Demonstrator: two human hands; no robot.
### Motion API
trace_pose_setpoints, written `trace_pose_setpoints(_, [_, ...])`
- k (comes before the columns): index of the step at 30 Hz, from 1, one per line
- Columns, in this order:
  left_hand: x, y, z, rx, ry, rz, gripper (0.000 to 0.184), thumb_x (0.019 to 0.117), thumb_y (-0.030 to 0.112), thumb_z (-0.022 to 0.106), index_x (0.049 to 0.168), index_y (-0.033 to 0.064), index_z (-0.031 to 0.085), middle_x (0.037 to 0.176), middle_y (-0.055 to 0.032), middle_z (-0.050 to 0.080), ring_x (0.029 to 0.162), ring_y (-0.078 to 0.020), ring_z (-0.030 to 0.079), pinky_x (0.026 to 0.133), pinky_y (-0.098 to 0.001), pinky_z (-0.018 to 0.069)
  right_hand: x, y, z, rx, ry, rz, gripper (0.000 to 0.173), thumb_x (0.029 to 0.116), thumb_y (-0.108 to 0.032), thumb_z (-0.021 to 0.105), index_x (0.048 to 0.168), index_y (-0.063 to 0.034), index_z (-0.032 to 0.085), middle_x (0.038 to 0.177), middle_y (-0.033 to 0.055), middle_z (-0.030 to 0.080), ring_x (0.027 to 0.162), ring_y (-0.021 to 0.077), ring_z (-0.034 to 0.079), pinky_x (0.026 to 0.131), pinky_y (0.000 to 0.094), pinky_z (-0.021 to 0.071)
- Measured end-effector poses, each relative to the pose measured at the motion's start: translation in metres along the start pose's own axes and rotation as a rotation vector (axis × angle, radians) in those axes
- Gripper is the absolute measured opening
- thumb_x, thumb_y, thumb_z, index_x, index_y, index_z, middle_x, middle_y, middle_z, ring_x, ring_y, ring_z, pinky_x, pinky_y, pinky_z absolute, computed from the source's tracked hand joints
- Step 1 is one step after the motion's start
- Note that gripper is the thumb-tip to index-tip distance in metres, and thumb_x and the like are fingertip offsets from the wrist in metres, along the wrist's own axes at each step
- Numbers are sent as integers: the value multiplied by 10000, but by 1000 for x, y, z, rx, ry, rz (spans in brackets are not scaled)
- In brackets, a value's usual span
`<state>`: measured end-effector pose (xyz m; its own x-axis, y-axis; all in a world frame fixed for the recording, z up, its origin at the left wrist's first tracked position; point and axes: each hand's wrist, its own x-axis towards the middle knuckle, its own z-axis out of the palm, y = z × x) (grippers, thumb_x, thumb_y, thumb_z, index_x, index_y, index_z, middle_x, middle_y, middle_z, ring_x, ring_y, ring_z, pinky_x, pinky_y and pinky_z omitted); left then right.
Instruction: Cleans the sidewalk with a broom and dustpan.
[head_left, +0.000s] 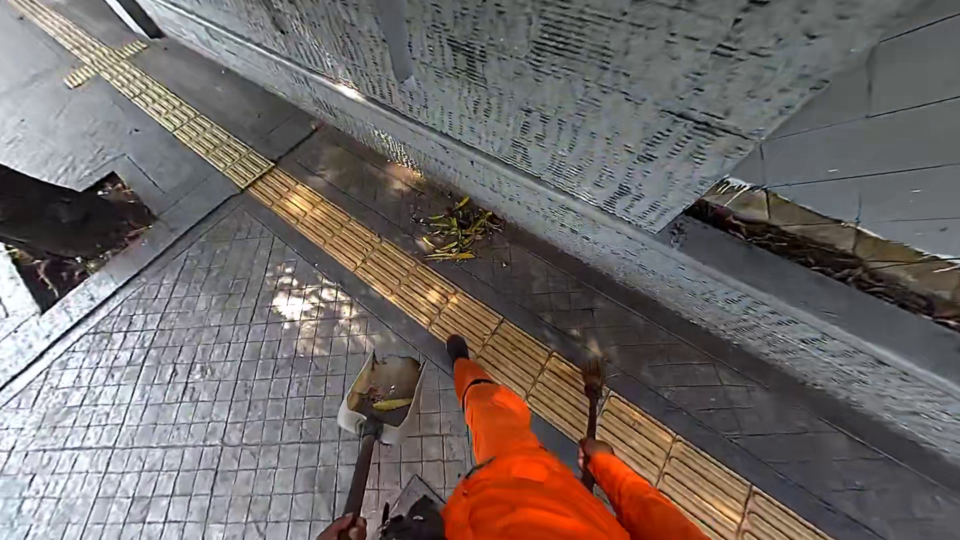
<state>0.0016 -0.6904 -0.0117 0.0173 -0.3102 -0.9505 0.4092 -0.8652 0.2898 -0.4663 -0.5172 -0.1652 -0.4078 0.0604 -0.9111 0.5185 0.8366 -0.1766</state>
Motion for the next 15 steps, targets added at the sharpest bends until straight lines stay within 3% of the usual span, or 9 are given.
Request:
trace_pose_setpoints(2, [22, 59, 36, 4, 9, 8, 325, 1079, 163, 248, 901, 81, 507, 608, -15, 606, 417, -44, 556, 363, -151, 444, 17, -85, 49, -272, 51, -20, 305, 1067, -123, 469, 1277, 66, 583, 1110, 172, 644, 931, 203, 645, 852, 367, 533])
trace_pose_setpoints(4, [43, 121, 80, 75, 35, 58, 296, 1087, 147, 256, 935, 93, 504, 639, -2, 618, 443, -28, 562, 388, -142, 457, 19, -191, 92, -746, -63, -120, 428, 1024, -134, 584, 1396, 73, 536, 1445, 230, 551, 1356, 290, 535, 1135, 451, 420])
trace_pose_setpoints(6, [61, 181, 123, 231, 85, 144, 280, 1091, 120, 282, 957, 72, 524, 633, 10, 612, 455, -17, 555, 410, -140, 457, -4, -287, 129, -898, -144, -206, 504, 1017, -201, 622, 1426, 68, 503, 1470, 260, 513, 1397, 335, 490, 1153, 468, 397])
trace_pose_setpoints(9, [76, 268, 189, 340, 139, 238, 261, 1084, 88, 331, 956, 42, 555, 624, -6, 630, 479, -34, 586, 429, -167, 481, -34, -392, 189, -512, -142, -250, 360, 1112, -176, 392, 1374, 45, 504, 1292, 213, 577, 1180, 238, 588, 992, 345, 479])
trace_pose_setpoints(10, [79, 299, 211, 319, 124, 218, 251, 1085, 87, 316, 973, 46, 538, 632, -12, 627, 474, -34, 581, 417, -163, 471, -41, -430, 207, -467, -188, -212, 400, 1131, -188, 345, 1442, 31, 468, 1363, 193, 573, 1219, 197, 586, 1031, 316, 464])
trace_pose_setpoints(11, [84, 332, 232, 298, 97, 184, 240, 1087, 90, 294, 990, 54, 511, 634, -14, 615, 458, -30, 565, 397, -153, 453, -43, -468, 226, -404, -200, -153, 374, 1130, -192, 350, 1419, 0, 489, 1282, 135, 605, 1113, 127, 613, 959, 259, 487])
trace_pose_setpoints(12, [92, 365, 253, 285, 70, 153, 239, 1088, 96, 280, 1001, 60, 499, 632, -18, 612, 439, -31, 555, 379, -151, 444, -32, -500, 249, -295, -178, -103, 260, 1114, -180, 389, 1264, -19, 526, 966, 57, 562, 779, 72, 572, 704, 208, 490])
trace_pose_setpoints(13, [103, 399, 274, 289, 44, 125, 230, 1092, 103, 270, 1014, 67, 484, 633, -22, 608, 424, -31, 547, 367, -150, 438, -21, -528, 269, -211, -194, -64, 245, 1107, -162, 413, 1249, 8, 517, 821, 41, 498, 618, 89, 503, 588, 228, 464])
trace_pose_setpoints(15, [135, 467, 319, 371, 20, 99, 219, 1087, 103, 267, 1034, 71, 477, 633, -18, 586, 411, -29, 526, 356, -149, 425, -16, -567, 307, -119, -216, -53, 293, 1097, -152, 447, 1342, 2, 486, 754, 38, 469, 538, 117, 468, 526, 261, 464])
